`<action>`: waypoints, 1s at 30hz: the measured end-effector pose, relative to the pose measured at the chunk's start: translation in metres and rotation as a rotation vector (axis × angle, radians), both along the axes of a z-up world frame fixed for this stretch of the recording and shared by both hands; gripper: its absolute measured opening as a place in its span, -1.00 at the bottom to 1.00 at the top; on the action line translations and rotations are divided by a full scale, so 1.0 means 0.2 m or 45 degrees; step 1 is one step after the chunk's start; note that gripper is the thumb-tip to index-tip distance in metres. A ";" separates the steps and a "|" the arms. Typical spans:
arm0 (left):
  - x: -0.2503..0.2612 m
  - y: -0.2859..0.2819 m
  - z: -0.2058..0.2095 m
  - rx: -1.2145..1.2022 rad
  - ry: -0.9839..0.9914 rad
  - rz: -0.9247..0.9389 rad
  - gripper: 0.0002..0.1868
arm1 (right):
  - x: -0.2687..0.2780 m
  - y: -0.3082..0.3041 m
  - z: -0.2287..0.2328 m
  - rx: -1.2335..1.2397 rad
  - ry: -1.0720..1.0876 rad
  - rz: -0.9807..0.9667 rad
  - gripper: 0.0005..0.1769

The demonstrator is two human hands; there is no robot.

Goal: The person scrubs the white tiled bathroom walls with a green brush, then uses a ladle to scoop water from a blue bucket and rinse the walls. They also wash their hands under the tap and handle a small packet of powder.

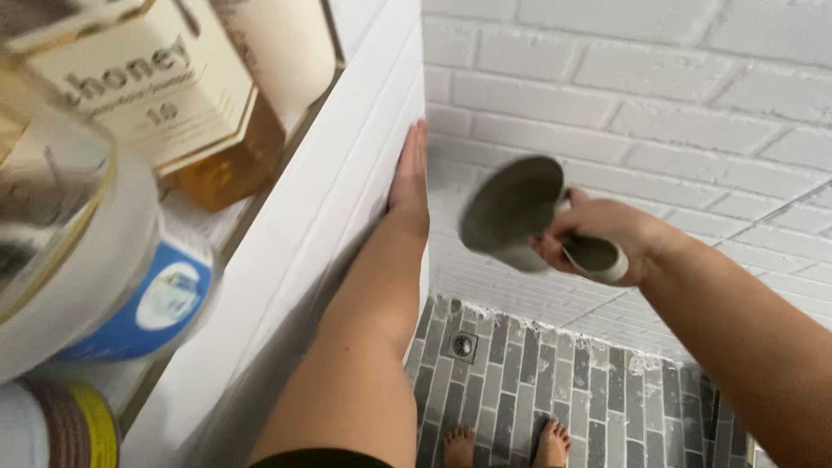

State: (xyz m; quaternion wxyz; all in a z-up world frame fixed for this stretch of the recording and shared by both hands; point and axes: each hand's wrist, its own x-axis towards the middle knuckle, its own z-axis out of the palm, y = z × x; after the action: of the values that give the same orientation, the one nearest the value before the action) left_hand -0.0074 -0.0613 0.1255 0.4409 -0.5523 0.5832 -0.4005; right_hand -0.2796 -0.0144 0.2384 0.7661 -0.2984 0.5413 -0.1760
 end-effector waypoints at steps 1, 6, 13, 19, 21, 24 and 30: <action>0.01 -0.07 0.04 -0.039 -0.026 0.005 -0.15 | 0.00 -0.02 0.01 -0.005 -0.134 -0.053 -0.10; 0.06 -0.23 -0.03 -0.187 0.069 -0.076 -0.23 | -0.13 0.02 -0.09 -0.087 -0.700 -0.080 -0.04; 0.05 0.02 -0.09 0.392 0.041 -0.018 -0.24 | -0.19 0.04 0.04 -0.184 -0.044 0.097 0.08; 0.02 0.17 0.29 -0.120 -0.018 0.011 -0.22 | -0.02 0.05 0.36 -0.403 0.195 0.463 0.10; 0.05 0.19 0.32 -0.270 -0.027 -0.044 -0.20 | 0.01 0.04 0.41 -0.398 0.002 0.425 0.08; 0.11 0.27 0.25 0.098 -0.017 -0.056 -0.24 | -0.08 0.02 0.38 -0.281 -0.412 0.418 0.07; 0.07 0.78 0.07 0.410 0.117 -0.049 -0.31 | -0.31 -0.07 0.22 -0.099 -0.623 0.599 0.05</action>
State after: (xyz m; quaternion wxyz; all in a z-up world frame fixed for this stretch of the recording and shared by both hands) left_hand 0.0064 0.0941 0.1404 0.4889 -0.4810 0.6698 -0.2846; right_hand -0.3419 -0.0292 0.2817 0.8810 -0.3930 0.2508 -0.0812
